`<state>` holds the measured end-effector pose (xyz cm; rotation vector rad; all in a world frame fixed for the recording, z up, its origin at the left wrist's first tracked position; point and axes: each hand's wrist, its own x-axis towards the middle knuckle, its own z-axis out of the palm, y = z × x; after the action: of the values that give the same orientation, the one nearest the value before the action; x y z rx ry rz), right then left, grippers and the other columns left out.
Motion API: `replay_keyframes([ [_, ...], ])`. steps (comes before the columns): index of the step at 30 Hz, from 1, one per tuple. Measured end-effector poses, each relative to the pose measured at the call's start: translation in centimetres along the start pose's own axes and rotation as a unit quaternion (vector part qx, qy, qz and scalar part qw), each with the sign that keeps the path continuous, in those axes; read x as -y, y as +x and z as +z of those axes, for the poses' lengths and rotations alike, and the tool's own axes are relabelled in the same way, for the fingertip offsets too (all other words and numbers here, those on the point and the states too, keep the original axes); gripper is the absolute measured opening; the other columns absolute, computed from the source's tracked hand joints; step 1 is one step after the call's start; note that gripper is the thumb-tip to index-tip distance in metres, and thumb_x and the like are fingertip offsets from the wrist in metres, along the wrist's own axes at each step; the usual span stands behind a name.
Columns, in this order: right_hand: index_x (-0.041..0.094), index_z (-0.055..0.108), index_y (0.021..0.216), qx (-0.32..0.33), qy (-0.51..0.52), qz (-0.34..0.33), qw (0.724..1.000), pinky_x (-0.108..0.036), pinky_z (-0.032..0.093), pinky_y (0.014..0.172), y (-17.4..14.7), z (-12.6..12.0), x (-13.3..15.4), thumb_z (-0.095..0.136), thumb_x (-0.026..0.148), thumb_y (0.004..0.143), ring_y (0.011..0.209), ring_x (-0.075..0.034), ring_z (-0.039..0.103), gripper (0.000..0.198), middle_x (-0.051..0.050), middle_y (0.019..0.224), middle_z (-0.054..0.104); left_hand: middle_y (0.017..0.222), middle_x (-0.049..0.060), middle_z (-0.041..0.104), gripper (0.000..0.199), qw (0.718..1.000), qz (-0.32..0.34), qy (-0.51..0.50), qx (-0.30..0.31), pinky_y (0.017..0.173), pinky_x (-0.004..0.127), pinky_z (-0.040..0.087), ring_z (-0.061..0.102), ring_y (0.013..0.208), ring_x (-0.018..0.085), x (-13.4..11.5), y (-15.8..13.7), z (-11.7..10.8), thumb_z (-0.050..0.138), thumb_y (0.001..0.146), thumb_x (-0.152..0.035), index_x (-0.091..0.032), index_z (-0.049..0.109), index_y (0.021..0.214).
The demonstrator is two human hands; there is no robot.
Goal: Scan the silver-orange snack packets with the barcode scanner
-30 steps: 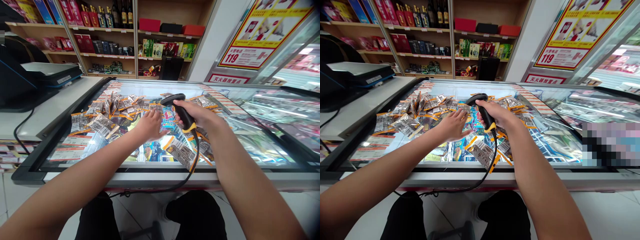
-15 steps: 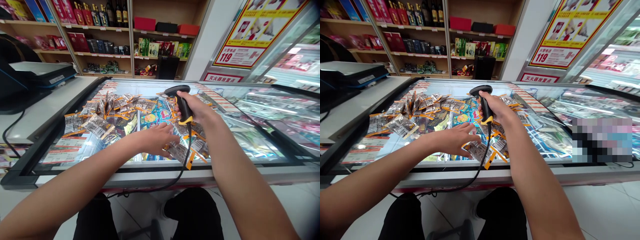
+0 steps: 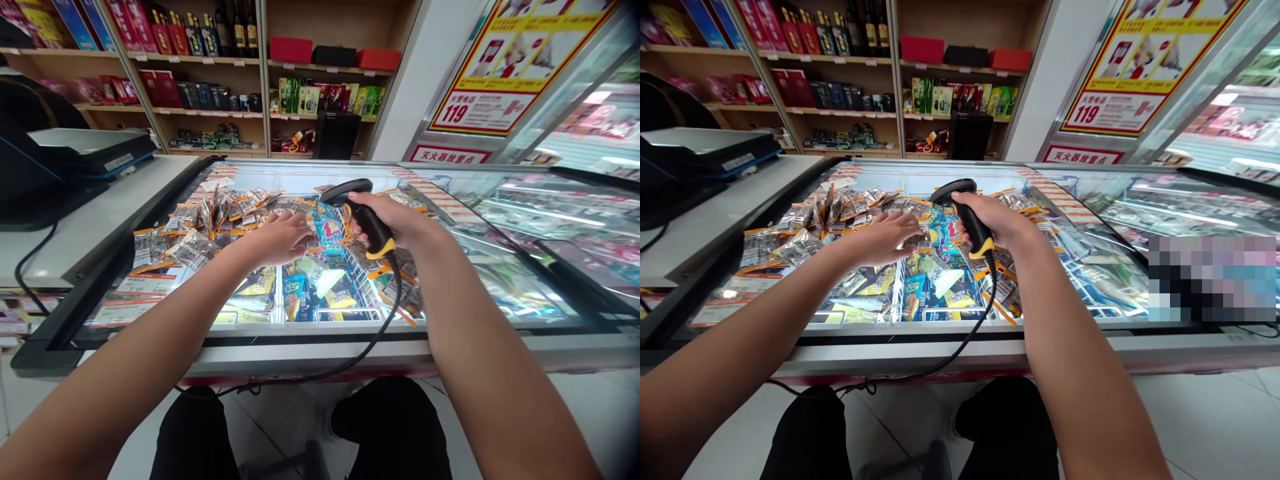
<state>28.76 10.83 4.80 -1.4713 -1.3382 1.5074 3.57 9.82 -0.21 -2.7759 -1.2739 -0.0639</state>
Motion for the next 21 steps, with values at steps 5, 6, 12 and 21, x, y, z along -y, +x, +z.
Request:
replay_keyframes([
  [5, 0.022, 0.06, 0.085, 0.103, -0.046, 0.032, 0.993, -0.028, 0.047, 0.04, -0.3, -0.3, -0.3, 0.069, 0.058, 0.097, 0.049, -0.016, 0.054, 0.038, -0.005, 0.062, 0.06, 0.146, 0.016, 0.059, 0.046, 0.995, -0.067, 0.06, -0.032, 0.108, 0.049, 0.041, 0.052, 0.132, 0.037, 1.0, 0.6, 1.4, 0.049, 0.106, -0.038, -0.019, 0.06, 0.147],
  [6, 0.022, 0.06, 0.084, 0.112, -0.052, 0.036, 0.992, -0.028, 0.048, 0.041, -0.4, -0.1, -0.3, 0.068, 0.057, 0.097, 0.05, -0.016, 0.053, 0.038, -0.005, 0.061, 0.06, 0.145, 0.016, 0.06, 0.045, 0.994, -0.078, 0.062, -0.037, 0.107, 0.048, 0.041, 0.053, 0.131, 0.036, 1.1, 0.7, 1.5, 0.048, 0.107, -0.037, -0.019, 0.06, 0.146],
  [12, 0.022, 0.061, 0.081, 0.067, -0.037, 0.045, 0.996, -0.029, 0.044, 0.037, -1.2, 1.4, -0.1, 0.066, 0.055, 0.1, 0.045, -0.015, 0.047, 0.037, -0.003, 0.06, 0.054, 0.142, 0.017, 0.06, 0.044, 0.993, -0.089, 0.064, -0.048, 0.106, 0.048, 0.041, 0.053, 0.13, 0.037, 1.3, 0.7, 1.6, 0.049, 0.106, -0.038, -0.019, 0.063, 0.143],
  [21, 0.023, 0.061, 0.086, 0.104, 0.0, 0.043, 0.994, -0.028, 0.044, 0.035, -0.5, 0.5, -0.7, 0.076, 0.056, 0.092, 0.046, -0.016, 0.051, 0.037, -0.003, 0.06, 0.057, 0.147, 0.017, 0.058, 0.045, 0.993, -0.103, 0.051, -0.036, 0.109, 0.052, 0.039, 0.046, 0.135, 0.04, 0.9, 0.7, 1.1, 0.051, 0.105, -0.037, -0.02, 0.063, 0.145],
])
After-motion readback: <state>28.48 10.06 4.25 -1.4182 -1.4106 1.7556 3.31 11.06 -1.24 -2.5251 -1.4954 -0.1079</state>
